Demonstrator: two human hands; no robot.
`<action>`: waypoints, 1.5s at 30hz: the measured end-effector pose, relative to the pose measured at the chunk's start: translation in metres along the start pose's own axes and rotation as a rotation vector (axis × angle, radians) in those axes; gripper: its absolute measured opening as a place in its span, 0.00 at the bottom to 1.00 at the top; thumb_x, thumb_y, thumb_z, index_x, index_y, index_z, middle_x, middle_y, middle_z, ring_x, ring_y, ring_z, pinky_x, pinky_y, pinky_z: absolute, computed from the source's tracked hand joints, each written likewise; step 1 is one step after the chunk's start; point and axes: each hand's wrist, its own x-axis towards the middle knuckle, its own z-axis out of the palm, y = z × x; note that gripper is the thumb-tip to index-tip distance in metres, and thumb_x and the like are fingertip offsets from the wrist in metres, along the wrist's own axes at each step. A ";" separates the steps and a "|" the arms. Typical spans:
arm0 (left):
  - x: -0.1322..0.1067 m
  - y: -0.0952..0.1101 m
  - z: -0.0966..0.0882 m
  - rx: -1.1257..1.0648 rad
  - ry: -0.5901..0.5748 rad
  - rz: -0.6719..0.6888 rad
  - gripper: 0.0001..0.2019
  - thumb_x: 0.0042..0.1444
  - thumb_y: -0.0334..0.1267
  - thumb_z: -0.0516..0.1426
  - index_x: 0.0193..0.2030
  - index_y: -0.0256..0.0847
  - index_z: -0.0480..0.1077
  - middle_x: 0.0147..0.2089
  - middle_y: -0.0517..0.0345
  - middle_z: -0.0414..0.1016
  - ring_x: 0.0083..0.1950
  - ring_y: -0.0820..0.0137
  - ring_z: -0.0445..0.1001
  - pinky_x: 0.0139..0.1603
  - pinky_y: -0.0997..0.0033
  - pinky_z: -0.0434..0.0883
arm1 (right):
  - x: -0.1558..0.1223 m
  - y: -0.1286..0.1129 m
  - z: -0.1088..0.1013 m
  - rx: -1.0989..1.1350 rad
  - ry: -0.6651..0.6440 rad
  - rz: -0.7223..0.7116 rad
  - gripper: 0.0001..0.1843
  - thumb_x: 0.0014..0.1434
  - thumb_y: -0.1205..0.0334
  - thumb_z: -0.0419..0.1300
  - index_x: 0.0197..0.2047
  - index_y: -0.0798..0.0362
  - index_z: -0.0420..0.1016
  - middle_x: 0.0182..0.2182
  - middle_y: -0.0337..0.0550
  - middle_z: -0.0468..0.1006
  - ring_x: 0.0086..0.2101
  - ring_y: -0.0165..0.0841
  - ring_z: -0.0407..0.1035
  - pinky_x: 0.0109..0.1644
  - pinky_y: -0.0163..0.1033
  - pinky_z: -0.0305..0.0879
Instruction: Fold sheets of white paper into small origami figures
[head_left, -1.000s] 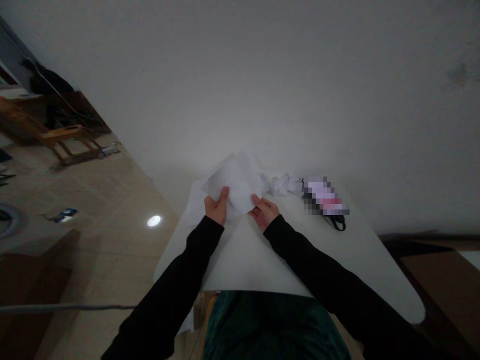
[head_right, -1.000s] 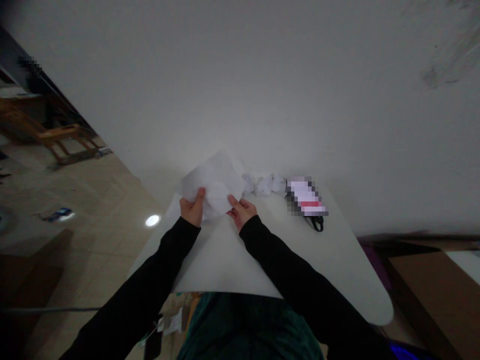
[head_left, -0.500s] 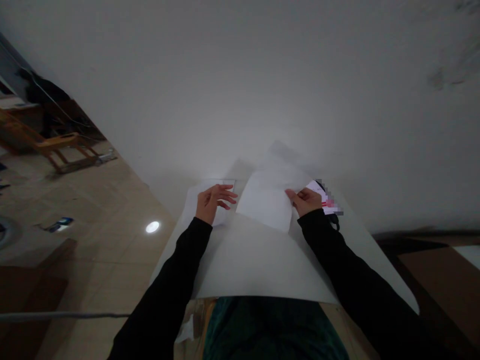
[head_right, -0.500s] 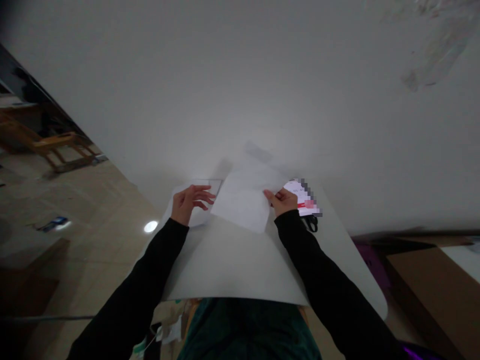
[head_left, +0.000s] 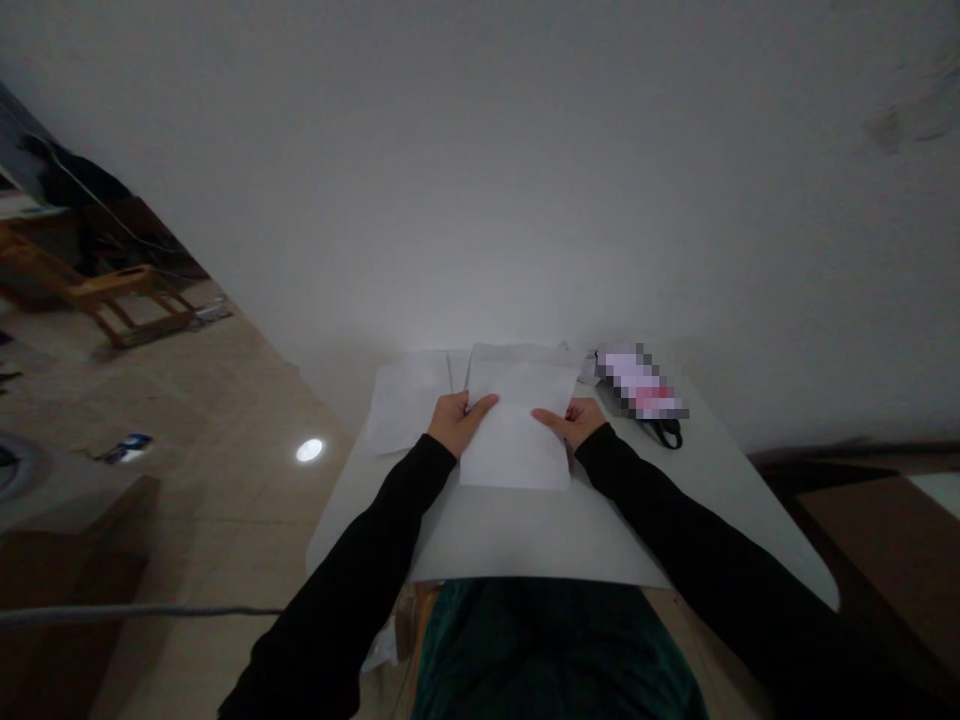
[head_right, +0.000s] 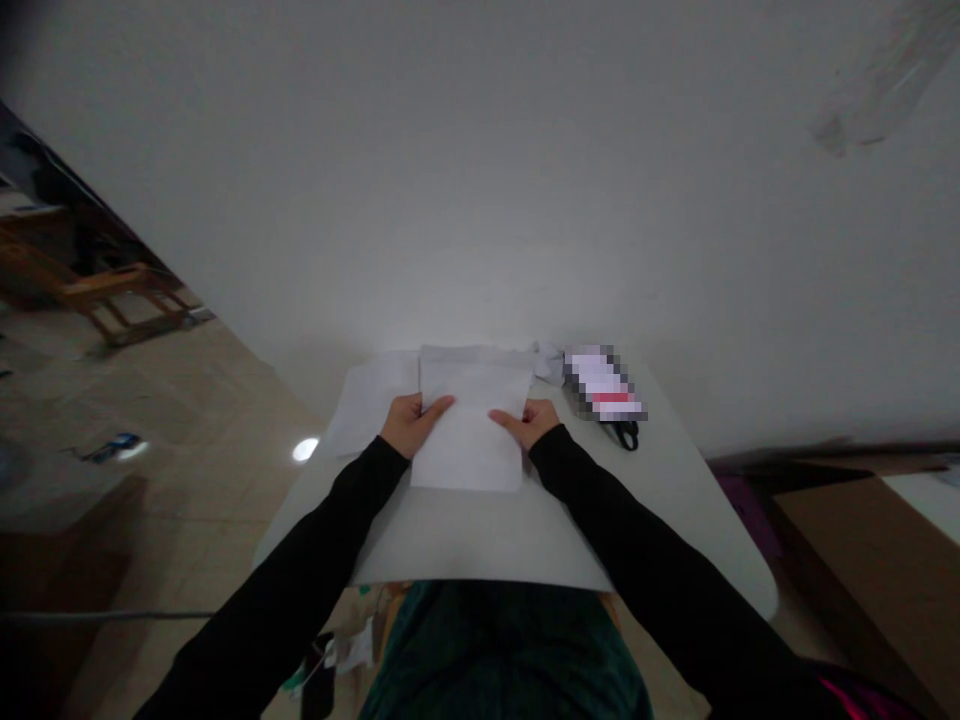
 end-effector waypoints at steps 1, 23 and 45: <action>0.000 0.000 0.000 -0.016 -0.006 -0.004 0.22 0.49 0.56 0.57 0.23 0.35 0.66 0.19 0.62 0.64 0.20 0.77 0.61 0.18 0.77 0.57 | -0.001 0.000 0.000 0.001 0.000 0.007 0.19 0.34 0.52 0.71 0.25 0.58 0.78 0.24 0.46 0.80 0.21 0.33 0.71 0.24 0.38 0.67; 0.009 -0.001 -0.011 -0.374 -0.206 -0.103 0.20 0.42 0.51 0.64 0.33 0.34 0.74 0.28 0.55 0.76 0.26 0.71 0.72 0.27 0.71 0.69 | 0.001 -0.034 -0.019 0.219 -0.209 0.147 0.20 0.33 0.54 0.71 0.32 0.53 0.79 0.23 0.40 0.79 0.25 0.35 0.73 0.31 0.42 0.70; 0.009 0.010 -0.017 -0.133 -0.324 -0.005 0.17 0.47 0.48 0.61 0.39 0.38 0.70 0.28 0.60 0.74 0.25 0.75 0.69 0.24 0.79 0.63 | 0.003 -0.036 -0.025 -0.121 -0.482 -0.075 0.08 0.43 0.65 0.56 0.20 0.54 0.77 0.17 0.36 0.73 0.18 0.24 0.61 0.21 0.30 0.54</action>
